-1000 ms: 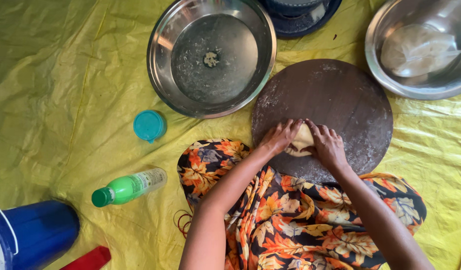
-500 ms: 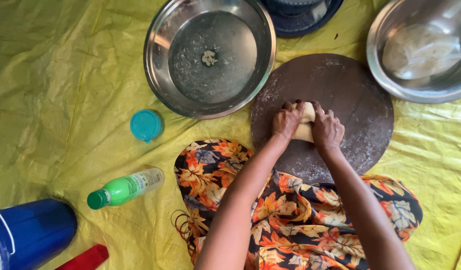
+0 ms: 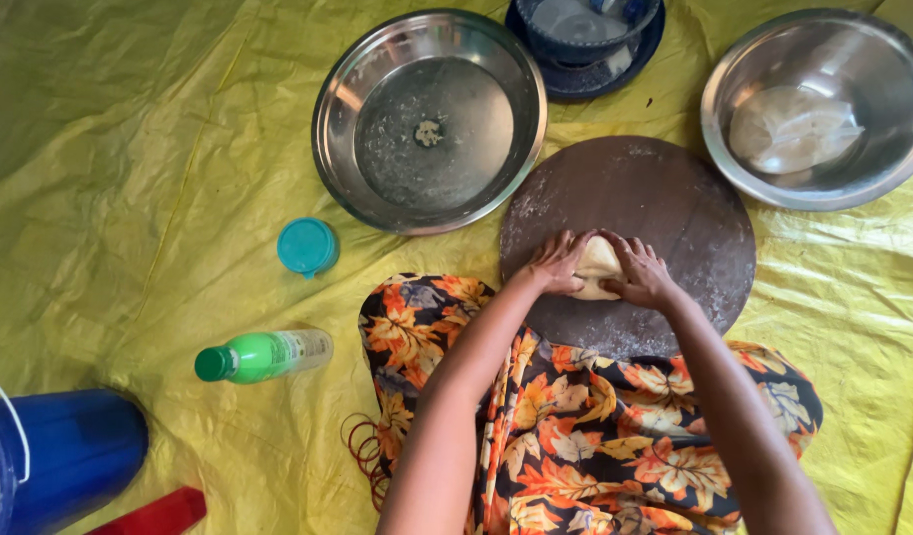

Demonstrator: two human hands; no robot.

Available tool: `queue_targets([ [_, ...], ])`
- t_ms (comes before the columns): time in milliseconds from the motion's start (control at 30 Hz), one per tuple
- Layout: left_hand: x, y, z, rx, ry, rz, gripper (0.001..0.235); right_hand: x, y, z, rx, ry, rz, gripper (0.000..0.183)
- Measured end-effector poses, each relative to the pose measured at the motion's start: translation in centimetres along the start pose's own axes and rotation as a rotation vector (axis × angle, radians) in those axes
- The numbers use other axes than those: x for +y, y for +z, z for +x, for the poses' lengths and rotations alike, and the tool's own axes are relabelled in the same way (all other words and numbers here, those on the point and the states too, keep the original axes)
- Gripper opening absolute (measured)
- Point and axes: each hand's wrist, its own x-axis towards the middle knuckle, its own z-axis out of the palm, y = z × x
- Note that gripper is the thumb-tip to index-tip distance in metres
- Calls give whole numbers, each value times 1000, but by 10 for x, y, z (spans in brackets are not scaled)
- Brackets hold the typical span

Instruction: The person kneads dough on a round wooden board, shaping it into a log and then a ball. They place a portion of the dough into a plastic bag and continue kneading the remaining dough.

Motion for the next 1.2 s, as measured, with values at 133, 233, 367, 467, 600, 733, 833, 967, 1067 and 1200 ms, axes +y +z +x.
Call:
queue_targets([
  [133,-1,-6,-3,118,94,189,150,-14,-6,-3,21,23,-68,138],
  [233,-9,13,-4,242,153,279,147,-38,3,-20,135,114,-141,132],
  [367,-23,35,-4,333,243,436,107,-56,10,-37,286,80,-279,107],
  [467,-21,39,-1,418,219,519,82,-51,6,-35,284,75,-342,94],
  [600,-15,31,-2,478,154,508,65,-45,5,-19,263,136,-344,85],
  [733,-7,19,23,459,40,362,62,-32,-1,6,244,245,-273,70],
  [833,-6,14,49,539,6,355,53,-22,-4,21,244,291,-268,59],
  [967,-17,16,69,614,17,333,44,-13,3,29,344,295,-300,56],
  [1067,-27,32,54,670,137,402,49,-15,23,12,428,236,-407,60],
  [1200,-22,41,8,807,266,467,71,-29,45,-28,616,79,-378,74],
])
